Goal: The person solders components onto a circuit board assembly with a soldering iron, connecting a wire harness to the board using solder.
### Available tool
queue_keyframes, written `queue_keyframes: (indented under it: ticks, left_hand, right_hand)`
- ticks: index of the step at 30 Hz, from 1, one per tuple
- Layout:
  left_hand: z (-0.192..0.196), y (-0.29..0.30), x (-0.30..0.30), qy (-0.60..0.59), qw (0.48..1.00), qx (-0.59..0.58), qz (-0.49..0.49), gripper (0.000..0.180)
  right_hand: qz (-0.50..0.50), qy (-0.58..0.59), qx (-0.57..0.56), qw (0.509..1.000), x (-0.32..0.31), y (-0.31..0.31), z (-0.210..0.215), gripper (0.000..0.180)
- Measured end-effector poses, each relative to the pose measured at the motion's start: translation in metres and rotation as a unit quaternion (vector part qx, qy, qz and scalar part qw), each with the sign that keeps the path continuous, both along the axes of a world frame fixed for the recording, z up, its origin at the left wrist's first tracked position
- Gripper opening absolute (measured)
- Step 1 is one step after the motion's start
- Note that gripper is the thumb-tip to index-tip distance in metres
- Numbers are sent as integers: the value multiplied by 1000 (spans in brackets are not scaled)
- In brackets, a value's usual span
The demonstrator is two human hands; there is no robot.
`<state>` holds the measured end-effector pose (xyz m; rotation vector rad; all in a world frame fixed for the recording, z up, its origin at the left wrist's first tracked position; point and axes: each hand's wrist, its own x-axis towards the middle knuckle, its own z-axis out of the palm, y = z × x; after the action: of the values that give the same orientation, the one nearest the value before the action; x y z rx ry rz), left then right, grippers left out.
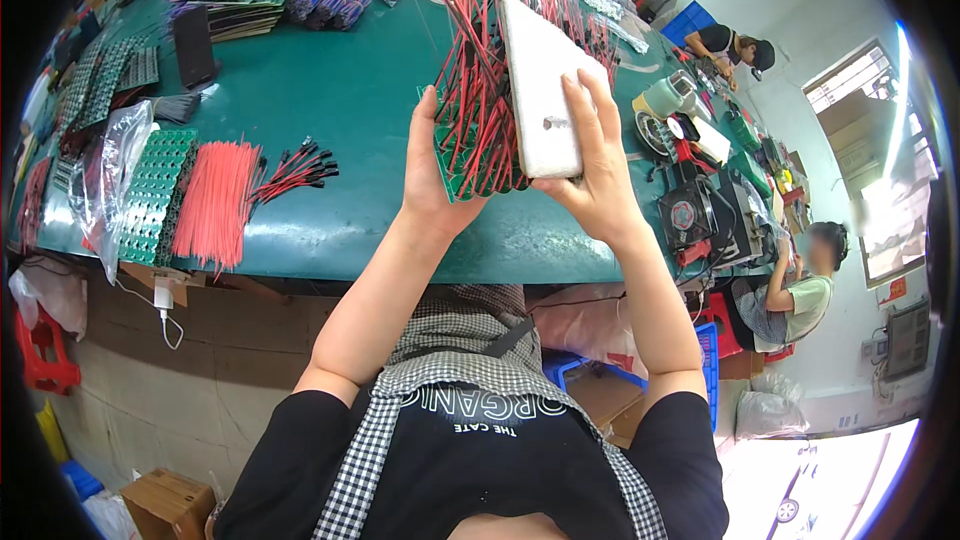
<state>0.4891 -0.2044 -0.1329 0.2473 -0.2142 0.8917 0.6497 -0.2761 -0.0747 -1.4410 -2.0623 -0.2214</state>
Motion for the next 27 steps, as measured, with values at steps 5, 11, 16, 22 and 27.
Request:
queue_keyframes:
  ticks: [5,11,16,22,27]
  left_hand:
    - [4,-2,0,43,998,12,38,61]
    - [2,-1,2,36,998,25,44,59]
    - [7,-3,0,64,995,27,71,58]
    - [3,-2,-2,70,994,45,74,61]
    - [7,-3,-3,129,986,63,82,67]
  right_hand:
    - [-10,-35,-33,999,-10,0,5,103]
    - [-12,-64,3,998,-3,12,-10,92]
    - [-8,-72,74,995,-8,19,-22,82]
    - [8,-56,91,994,-9,26,-29,80]
    - [31,5,114,993,-5,32,-43,79]
